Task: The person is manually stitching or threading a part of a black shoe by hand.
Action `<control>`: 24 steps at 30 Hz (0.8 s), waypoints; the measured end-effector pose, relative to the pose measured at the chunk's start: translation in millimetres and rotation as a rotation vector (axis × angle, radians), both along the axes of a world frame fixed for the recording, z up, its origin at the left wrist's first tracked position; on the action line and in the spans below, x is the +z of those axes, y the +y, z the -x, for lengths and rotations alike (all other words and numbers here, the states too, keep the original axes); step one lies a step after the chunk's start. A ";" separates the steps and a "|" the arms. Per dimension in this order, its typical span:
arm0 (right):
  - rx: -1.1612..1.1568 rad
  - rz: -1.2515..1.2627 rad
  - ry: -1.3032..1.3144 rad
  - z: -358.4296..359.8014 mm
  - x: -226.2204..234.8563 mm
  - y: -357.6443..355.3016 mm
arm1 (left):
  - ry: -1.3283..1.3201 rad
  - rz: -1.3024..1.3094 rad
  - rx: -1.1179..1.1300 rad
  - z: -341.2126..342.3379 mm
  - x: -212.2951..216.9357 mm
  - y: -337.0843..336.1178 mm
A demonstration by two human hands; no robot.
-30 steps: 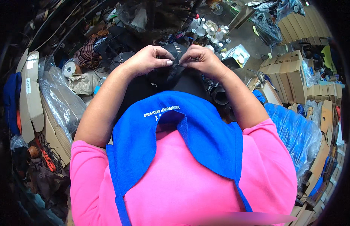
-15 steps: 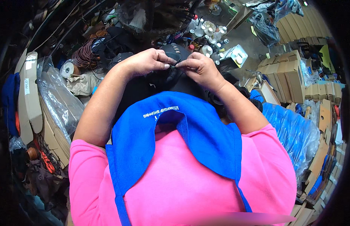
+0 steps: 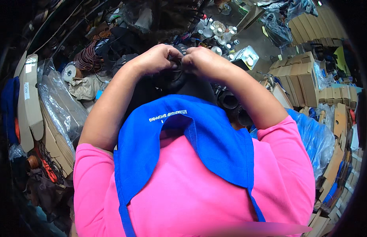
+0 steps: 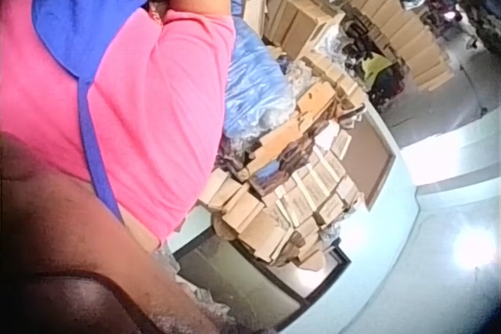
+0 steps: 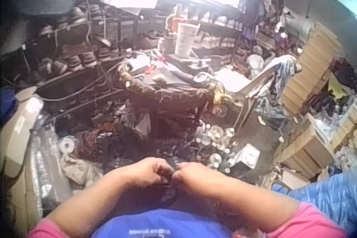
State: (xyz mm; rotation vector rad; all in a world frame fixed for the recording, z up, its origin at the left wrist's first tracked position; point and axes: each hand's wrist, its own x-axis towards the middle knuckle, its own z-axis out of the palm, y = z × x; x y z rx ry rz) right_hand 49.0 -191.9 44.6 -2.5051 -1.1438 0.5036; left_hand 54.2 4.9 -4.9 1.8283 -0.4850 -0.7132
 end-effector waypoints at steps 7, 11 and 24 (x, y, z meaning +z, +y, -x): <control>-0.438 -0.520 0.798 -12.2 -24.4 -30.9 | -0.585 -0.211 0.360 40.5 8.4 3.9; -0.211 -0.369 0.334 -1.6 -42.4 -43.3 | -0.283 -0.430 0.143 70.0 29.4 31.2; -1.251 -1.593 1.288 4.1 -23.7 3.6 | 0.407 1.209 0.682 54.6 29.3 3.5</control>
